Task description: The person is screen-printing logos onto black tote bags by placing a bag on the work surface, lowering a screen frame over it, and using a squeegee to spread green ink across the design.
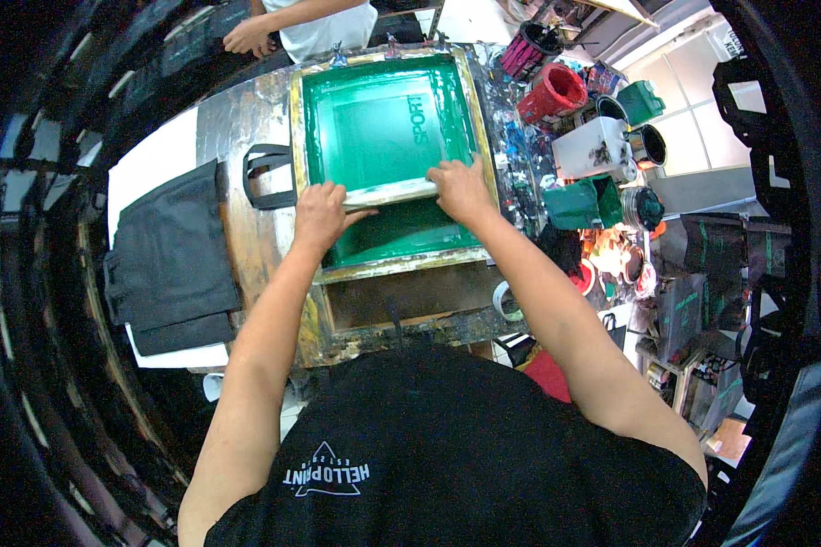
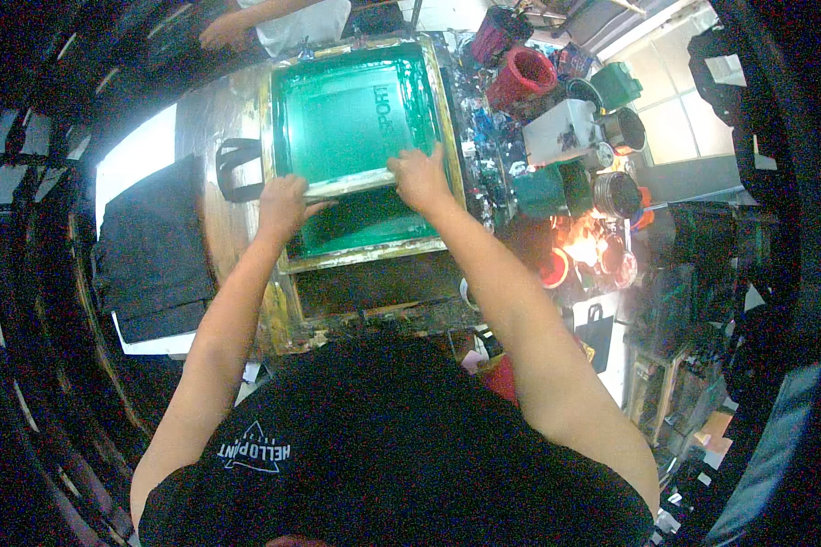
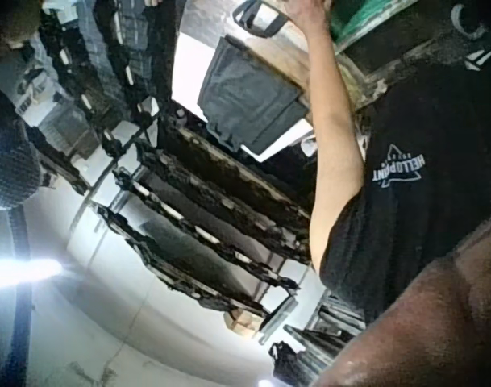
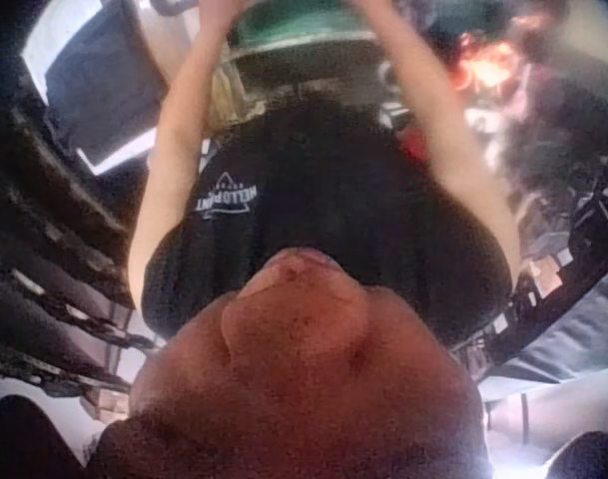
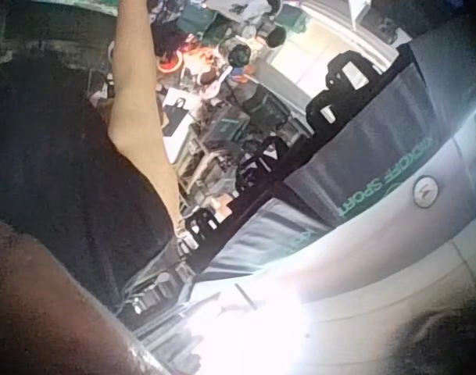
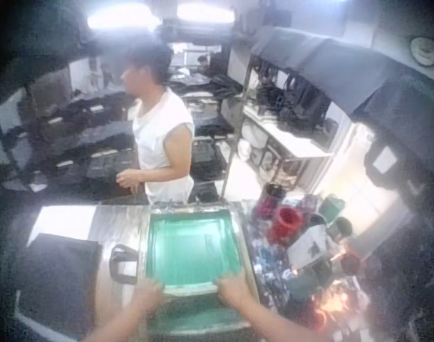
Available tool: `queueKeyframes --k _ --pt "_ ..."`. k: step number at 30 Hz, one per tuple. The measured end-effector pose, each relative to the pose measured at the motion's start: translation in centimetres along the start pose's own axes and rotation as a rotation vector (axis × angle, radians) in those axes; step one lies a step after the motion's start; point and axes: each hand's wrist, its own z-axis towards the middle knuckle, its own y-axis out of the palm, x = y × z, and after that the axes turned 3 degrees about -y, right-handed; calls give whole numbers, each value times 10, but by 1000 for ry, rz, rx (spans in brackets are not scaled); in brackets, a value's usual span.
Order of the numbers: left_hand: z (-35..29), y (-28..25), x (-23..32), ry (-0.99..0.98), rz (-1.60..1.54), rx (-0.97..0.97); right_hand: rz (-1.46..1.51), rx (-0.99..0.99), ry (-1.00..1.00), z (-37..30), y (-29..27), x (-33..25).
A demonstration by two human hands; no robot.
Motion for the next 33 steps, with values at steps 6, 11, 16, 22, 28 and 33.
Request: queueKeyframes --k 6,11,16,22,28,33 --pt "-64 -8 28 -16 -60 -32 20 17 -26 -69 10 -23" --pt "-105 -9 41 -51 -15 -88 30 29 -51 -106 11 -42" --pt "-87 -29 42 -136 -103 -90 66 -117 -60 -86 -13 -39" --pt "-154 -4 18 -458 -175 -21 18 219 -205 -116 4 -54" --pt "-169 27 4 -559 -177 4 62 239 -87 -119 8 -74" --pt "-174 16 13 -644 -497 225 68 257 -57 -116 -44 -81"
